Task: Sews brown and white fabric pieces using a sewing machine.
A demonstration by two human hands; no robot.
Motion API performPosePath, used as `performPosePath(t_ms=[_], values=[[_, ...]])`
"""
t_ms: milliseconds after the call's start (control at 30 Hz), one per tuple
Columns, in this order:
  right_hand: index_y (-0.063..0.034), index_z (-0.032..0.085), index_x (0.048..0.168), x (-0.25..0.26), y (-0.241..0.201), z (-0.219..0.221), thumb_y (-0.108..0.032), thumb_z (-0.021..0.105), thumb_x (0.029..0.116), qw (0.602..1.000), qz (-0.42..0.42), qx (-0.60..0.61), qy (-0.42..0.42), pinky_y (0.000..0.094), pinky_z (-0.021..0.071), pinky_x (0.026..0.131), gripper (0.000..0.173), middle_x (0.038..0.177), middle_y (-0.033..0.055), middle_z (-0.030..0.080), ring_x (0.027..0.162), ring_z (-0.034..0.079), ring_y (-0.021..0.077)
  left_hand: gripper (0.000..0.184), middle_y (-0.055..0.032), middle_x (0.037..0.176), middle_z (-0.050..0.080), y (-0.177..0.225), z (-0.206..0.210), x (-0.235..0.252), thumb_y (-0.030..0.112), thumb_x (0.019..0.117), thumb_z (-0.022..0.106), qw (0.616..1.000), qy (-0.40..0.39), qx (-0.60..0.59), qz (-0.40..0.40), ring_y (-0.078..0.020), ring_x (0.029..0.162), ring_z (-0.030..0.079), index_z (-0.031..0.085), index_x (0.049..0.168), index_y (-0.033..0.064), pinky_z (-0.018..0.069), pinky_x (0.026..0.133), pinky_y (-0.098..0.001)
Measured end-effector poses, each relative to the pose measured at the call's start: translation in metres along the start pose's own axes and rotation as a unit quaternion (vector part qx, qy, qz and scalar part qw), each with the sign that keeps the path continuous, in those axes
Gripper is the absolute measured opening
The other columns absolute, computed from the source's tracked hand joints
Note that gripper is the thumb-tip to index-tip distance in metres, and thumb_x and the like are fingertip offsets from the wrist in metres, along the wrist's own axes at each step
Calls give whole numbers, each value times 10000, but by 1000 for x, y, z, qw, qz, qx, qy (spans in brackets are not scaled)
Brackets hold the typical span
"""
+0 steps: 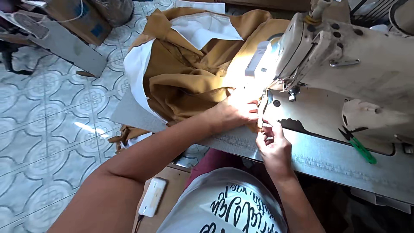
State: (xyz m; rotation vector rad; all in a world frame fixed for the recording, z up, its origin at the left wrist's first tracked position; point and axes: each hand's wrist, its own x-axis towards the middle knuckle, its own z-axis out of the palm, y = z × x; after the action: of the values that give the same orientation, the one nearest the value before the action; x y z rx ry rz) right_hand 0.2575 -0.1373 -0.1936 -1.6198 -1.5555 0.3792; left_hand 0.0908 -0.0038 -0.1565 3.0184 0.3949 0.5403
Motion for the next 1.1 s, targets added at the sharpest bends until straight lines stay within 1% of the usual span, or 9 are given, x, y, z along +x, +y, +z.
performPosePath(t_ms=[67, 133, 300, 467, 633, 733, 967, 1033, 1100], values=[[-38, 726, 1209, 0, 1, 0, -27, 659, 881, 991, -68, -119, -4, 331, 601, 747, 335, 1007, 121, 736, 864, 717, 214, 262, -32, 1070, 736, 2, 0, -1, 68, 1038, 487, 1000, -8, 13, -7, -269, 1234, 619, 736, 990, 131, 479, 987, -500], [-73, 779, 1108, 0, 6, 2, -75, 696, 905, 982, -97, -161, -3, 388, 604, 820, 219, 1035, 134, 743, 979, 722, 287, 271, -30, 1069, 740, 3, 1, -1, 62, 1035, 483, 1000, -16, 11, -8, -265, 1226, 623, 739, 980, 131, 484, 974, -488], [-122, 802, 1063, -5, 18, 5, -145, 643, 947, 977, -116, -177, 15, 370, 590, 864, 198, 1165, 86, 747, 1095, 701, 265, 301, -34, 1057, 720, 5, -1, -7, 61, 1041, 466, 999, -41, 12, -18, -263, 1208, 610, 750, 1029, 162, 459, 1009, -483], [-85, 791, 983, -3, 19, 7, -132, 629, 933, 974, -130, -186, 18, 379, 588, 830, 176, 1073, 85, 767, 1028, 715, 277, 298, 6, 1195, 723, 7, 2, -8, 86, 1053, 452, 998, -40, -6, -38, -253, 1332, 562, 739, 1038, 166, 435, 1063, -534], [-98, 792, 1053, -3, 21, 0, -119, 627, 957, 972, -146, -184, 13, 390, 592, 840, 192, 1127, 90, 760, 1038, 719, 273, 303, -7, 1127, 742, 10, 7, -9, 115, 1062, 464, 999, -14, 13, -44, -265, 1258, 606, 750, 1120, 195, 460, 1015, -504], [-114, 794, 1057, -3, 22, 3, -127, 650, 945, 969, -144, -201, 10, 409, 596, 802, 183, 1057, 85, 767, 977, 726, 282, 299, -1, 1155, 734, 13, 9, -10, 86, 1047, 469, 998, -18, 24, -48, -260, 1276, 592, 750, 1084, 180, 445, 1039, -503], [-94, 797, 991, 2, 17, -2, -96, 665, 923, 962, -152, -226, -12, 408, 609, 749, 148, 995, 104, 767, 928, 739, 285, 327, -16, 1137, 703, 24, 3, -7, 81, 1012, 530, 990, -84, 61, -96, -305, 1255, 578, 739, 1157, 287, 439, 932, -567], [-92, 795, 980, 2, 18, -2, -88, 668, 917, 961, -157, -226, -11, 405, 609, 748, 142, 988, 105, 767, 925, 740, 284, 320, -35, 1127, 694, 27, 1, -6, 63, 1007, 529, 989, -88, 66, -102, -318, 1245, 575, 732, 1155, 262, 443, 878, -555], [-91, 798, 998, 3, 18, -3, -84, 660, 922, 961, -165, -222, -15, 398, 605, 761, 158, 1032, 100, 773, 941, 738, 283, 286, -49, 1167, 698, 33, 1, -6, 85, 1022, 500, 988, -83, 73, -111, -329, 1280, 569, 729, 1126, 221, 444, 898, -577]])
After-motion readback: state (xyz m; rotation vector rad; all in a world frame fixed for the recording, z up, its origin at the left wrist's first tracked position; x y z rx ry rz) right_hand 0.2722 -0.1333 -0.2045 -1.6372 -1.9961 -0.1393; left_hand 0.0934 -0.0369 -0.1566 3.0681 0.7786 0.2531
